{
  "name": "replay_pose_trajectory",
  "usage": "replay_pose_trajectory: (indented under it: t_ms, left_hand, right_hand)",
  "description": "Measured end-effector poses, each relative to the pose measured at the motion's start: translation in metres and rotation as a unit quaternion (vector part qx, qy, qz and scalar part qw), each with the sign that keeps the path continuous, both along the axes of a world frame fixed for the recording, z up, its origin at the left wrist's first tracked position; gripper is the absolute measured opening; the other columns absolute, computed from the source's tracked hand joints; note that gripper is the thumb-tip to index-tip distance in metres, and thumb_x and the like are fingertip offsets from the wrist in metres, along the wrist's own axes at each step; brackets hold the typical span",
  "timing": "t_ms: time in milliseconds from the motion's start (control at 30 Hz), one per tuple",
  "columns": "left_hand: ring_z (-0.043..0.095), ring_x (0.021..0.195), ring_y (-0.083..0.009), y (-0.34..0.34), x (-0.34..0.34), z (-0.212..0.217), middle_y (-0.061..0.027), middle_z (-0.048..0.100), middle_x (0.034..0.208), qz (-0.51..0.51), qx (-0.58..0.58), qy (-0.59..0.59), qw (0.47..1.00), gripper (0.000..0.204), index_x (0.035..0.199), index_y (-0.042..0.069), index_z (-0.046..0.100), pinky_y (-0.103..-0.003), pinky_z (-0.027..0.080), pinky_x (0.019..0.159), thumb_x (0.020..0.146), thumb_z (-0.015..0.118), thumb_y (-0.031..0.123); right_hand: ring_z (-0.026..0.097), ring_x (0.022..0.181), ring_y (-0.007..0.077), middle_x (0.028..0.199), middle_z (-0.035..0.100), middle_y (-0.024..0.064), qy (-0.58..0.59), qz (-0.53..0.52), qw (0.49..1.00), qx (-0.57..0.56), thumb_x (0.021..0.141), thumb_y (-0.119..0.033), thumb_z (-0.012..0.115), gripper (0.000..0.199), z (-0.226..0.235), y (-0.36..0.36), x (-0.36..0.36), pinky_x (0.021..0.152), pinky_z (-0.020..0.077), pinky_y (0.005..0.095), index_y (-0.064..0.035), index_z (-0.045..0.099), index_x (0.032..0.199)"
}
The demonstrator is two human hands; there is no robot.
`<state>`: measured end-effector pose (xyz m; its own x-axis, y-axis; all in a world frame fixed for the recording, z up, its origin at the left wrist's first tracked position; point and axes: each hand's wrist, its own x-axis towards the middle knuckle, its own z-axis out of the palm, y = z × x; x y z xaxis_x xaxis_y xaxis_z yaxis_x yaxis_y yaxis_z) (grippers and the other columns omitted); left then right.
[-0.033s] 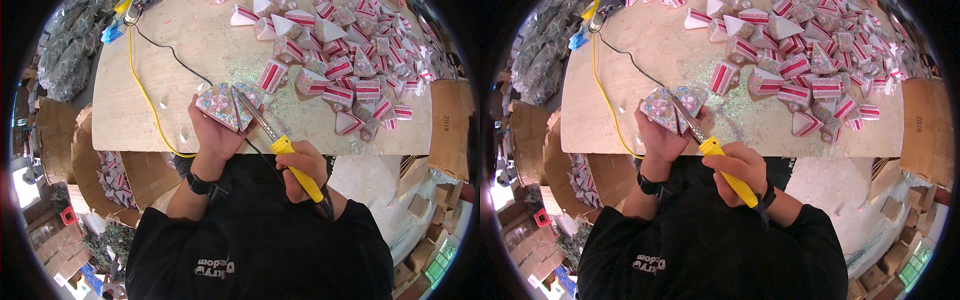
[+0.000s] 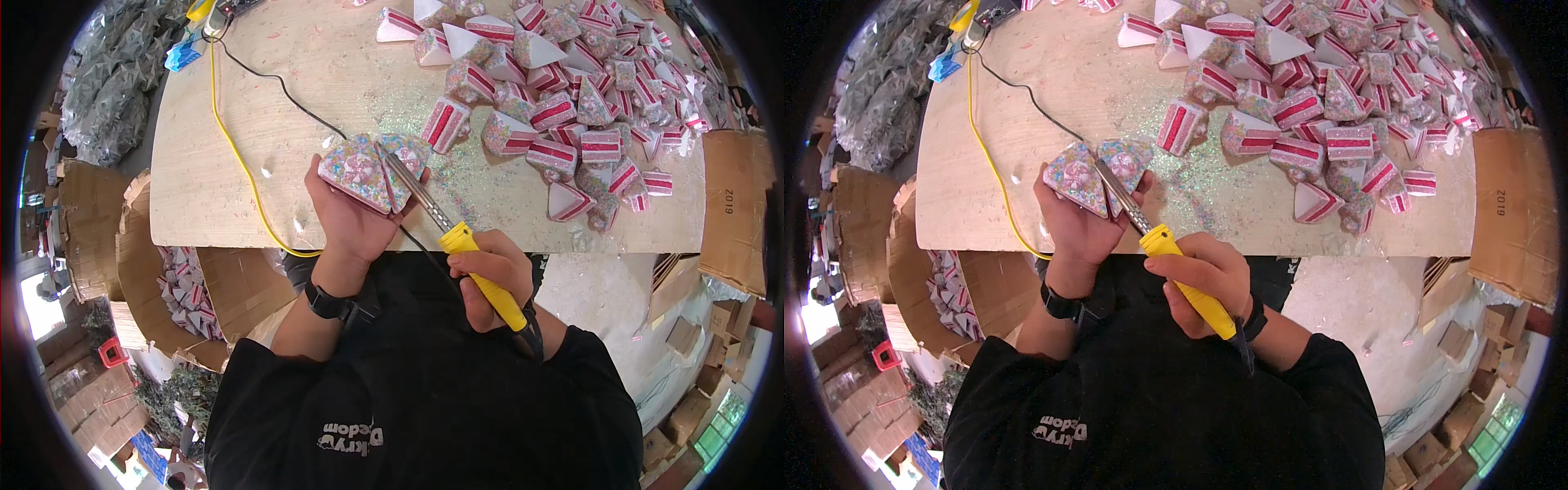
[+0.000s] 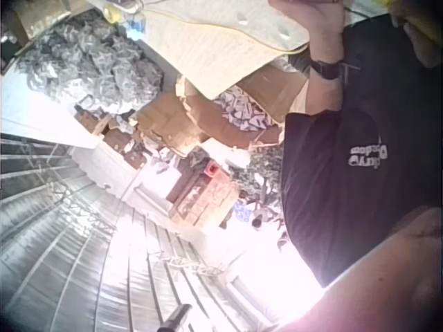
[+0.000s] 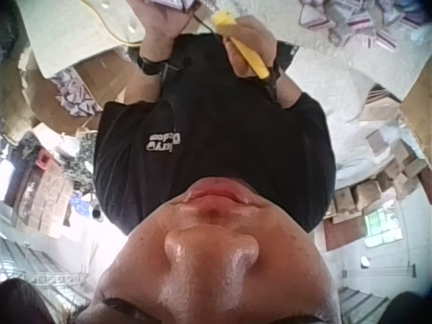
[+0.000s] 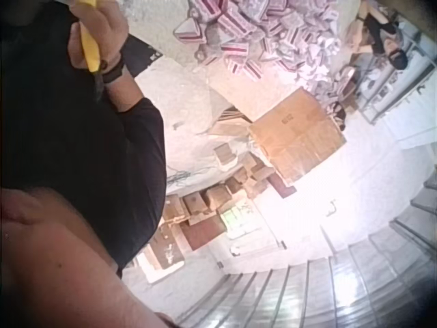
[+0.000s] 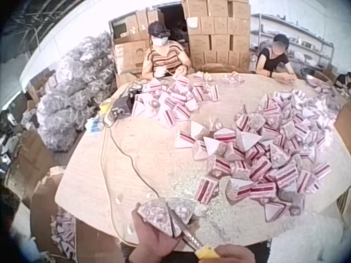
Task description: The person is using a heat-sealing tool or soldering iron to seal the edges of small triangular plastic-wrapped items.
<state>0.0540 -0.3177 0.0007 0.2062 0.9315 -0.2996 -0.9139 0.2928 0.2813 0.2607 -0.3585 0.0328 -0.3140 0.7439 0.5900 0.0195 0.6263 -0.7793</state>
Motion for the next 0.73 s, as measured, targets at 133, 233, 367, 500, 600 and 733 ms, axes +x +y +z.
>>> replay_pose_trajectory:
  t_ms: [133,233,367,500,600,733]
  left_hand:
    - [0.055,0.112,-0.0507,0.005,0.013,0.019,-0.0206,0.058,0.127,0.105,-0.083,0.048,0.990,0.077,0.130,0.006,0.052,-0.050,0.049,0.083,0.092,0.029,0.069]
    - [0.056,0.112,-0.0492,0.003,0.013,0.022,-0.0201,0.058,0.128,0.130,-0.071,0.070,0.987,0.077,0.131,0.007,0.051,-0.050,0.049,0.083,0.092,0.027,0.070]
    - [0.057,0.113,-0.0472,0.000,0.011,0.019,-0.0199,0.058,0.129,0.127,-0.043,0.087,0.987,0.077,0.133,0.008,0.050,-0.051,0.049,0.086,0.093,0.027,0.069]
    - [0.058,0.114,-0.0442,0.000,0.014,0.019,-0.0206,0.057,0.130,0.144,-0.044,0.104,0.983,0.077,0.135,0.007,0.048,-0.052,0.049,0.089,0.094,0.026,0.069]
    - [0.058,0.114,-0.0425,-0.001,0.013,0.015,-0.0213,0.057,0.131,0.154,-0.041,0.112,0.981,0.079,0.136,0.007,0.047,-0.053,0.049,0.091,0.094,0.025,0.070]
    - [0.059,0.114,-0.0419,-0.001,0.014,0.015,-0.0221,0.056,0.132,0.165,-0.034,0.113,0.979,0.081,0.138,0.007,0.046,-0.054,0.049,0.093,0.094,0.025,0.071]
  right_hand:
    - [0.063,0.070,0.0248,0.086,0.064,0.0095,0.003,0.003,1.000,-0.001,0.073,0.001,0.065,0.036,-0.002,0.000,-0.001,0.064,0.0517,0.0311,-0.0067,0.069,0.108]
    - [0.063,0.069,0.0240,0.085,0.063,0.0094,-0.008,0.004,1.000,0.000,0.072,0.002,0.065,0.036,-0.002,0.001,-0.001,0.063,0.0508,0.0309,-0.0066,0.070,0.106]
    - [0.062,0.066,0.0232,0.082,0.062,0.0088,-0.013,0.014,1.000,0.011,0.071,0.004,0.064,0.037,-0.001,0.002,-0.005,0.060,0.0494,0.0306,-0.0071,0.070,0.106]
    - [0.061,0.064,0.0227,0.080,0.062,0.0081,-0.025,0.026,0.999,0.013,0.071,0.005,0.064,0.038,0.004,0.003,-0.005,0.057,0.0485,0.0298,-0.0073,0.070,0.106]
    - [0.057,0.064,0.0208,0.080,0.060,0.0092,-0.028,0.026,0.999,0.021,0.073,0.002,0.061,0.030,0.004,0.002,-0.007,0.058,0.0458,0.0301,-0.0046,0.069,0.101]
    - [0.057,0.064,0.0212,0.081,0.060,0.0096,-0.031,0.029,0.999,0.025,0.073,0.000,0.062,0.031,0.001,0.001,-0.008,0.059,0.0463,0.0305,-0.0063,0.069,0.102]
